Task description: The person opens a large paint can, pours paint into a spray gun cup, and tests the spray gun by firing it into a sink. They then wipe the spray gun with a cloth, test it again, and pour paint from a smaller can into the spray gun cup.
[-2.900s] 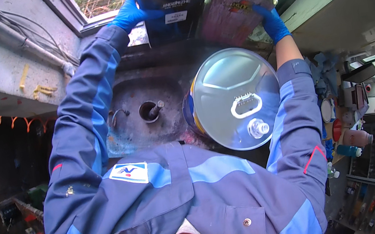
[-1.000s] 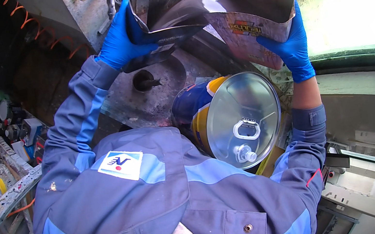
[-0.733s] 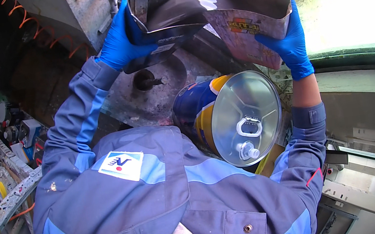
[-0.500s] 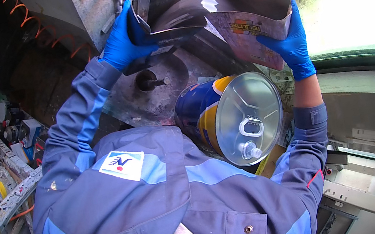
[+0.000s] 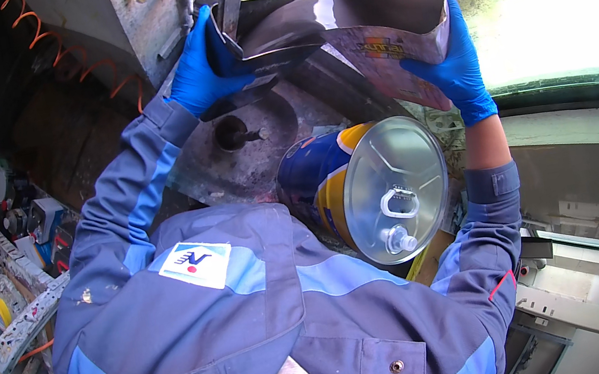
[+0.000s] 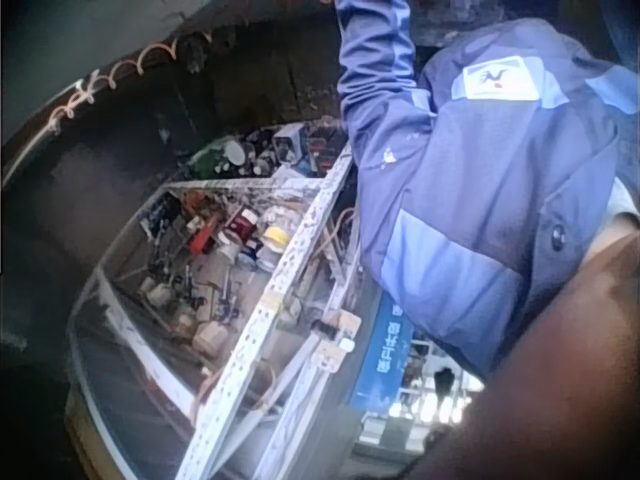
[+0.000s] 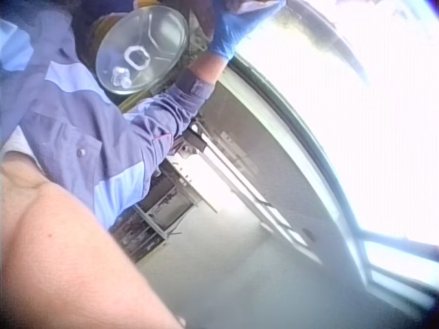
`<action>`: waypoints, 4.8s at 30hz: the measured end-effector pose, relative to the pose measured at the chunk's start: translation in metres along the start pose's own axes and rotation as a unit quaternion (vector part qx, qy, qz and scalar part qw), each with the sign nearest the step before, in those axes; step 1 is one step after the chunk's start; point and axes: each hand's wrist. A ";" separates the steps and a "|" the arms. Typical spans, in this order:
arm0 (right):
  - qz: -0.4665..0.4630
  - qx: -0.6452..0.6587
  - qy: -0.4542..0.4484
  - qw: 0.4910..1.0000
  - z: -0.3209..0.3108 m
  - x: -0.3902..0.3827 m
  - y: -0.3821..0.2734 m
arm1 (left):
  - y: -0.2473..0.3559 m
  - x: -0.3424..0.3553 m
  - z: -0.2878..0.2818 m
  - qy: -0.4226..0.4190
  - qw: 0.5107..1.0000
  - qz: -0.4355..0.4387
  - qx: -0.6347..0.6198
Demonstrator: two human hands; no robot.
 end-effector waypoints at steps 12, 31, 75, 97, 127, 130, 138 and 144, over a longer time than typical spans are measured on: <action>-0.034 -0.061 -0.012 0.998 -0.001 0.006 0.005 | -0.012 -0.005 0.007 0.010 0.999 0.002 -0.033; -0.039 -0.100 -0.029 0.994 0.001 0.016 0.003 | -0.017 -0.010 0.010 0.038 0.997 0.041 -0.061; -0.097 -0.263 -0.049 0.959 0.000 0.038 -0.020 | -0.017 -0.006 0.010 0.063 0.995 0.075 -0.028; -0.156 -0.306 -0.046 0.938 0.001 0.044 -0.035 | -0.004 -0.006 0.004 0.053 0.994 0.079 -0.051; -0.239 -0.389 -0.042 0.889 -0.004 0.051 -0.061 | 0.005 -0.009 0.005 0.040 0.996 0.051 -0.055; -0.225 -0.387 -0.045 0.893 -0.004 0.051 -0.066 | 0.009 -0.009 0.003 0.021 0.995 0.034 -0.094; -0.225 -0.395 -0.040 0.890 -0.007 0.047 -0.070 | 0.013 -0.003 0.003 0.041 0.995 0.071 -0.054; -0.136 -0.355 -0.007 0.925 -0.021 0.034 -0.062 | 0.012 0.003 0.006 0.054 0.992 0.096 -0.063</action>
Point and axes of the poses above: each hand's wrist, its own x-axis towards the middle knuckle, its own z-axis out of the palm, y = z × x, and after that the axes turned 2 degrees about -z, right-handed
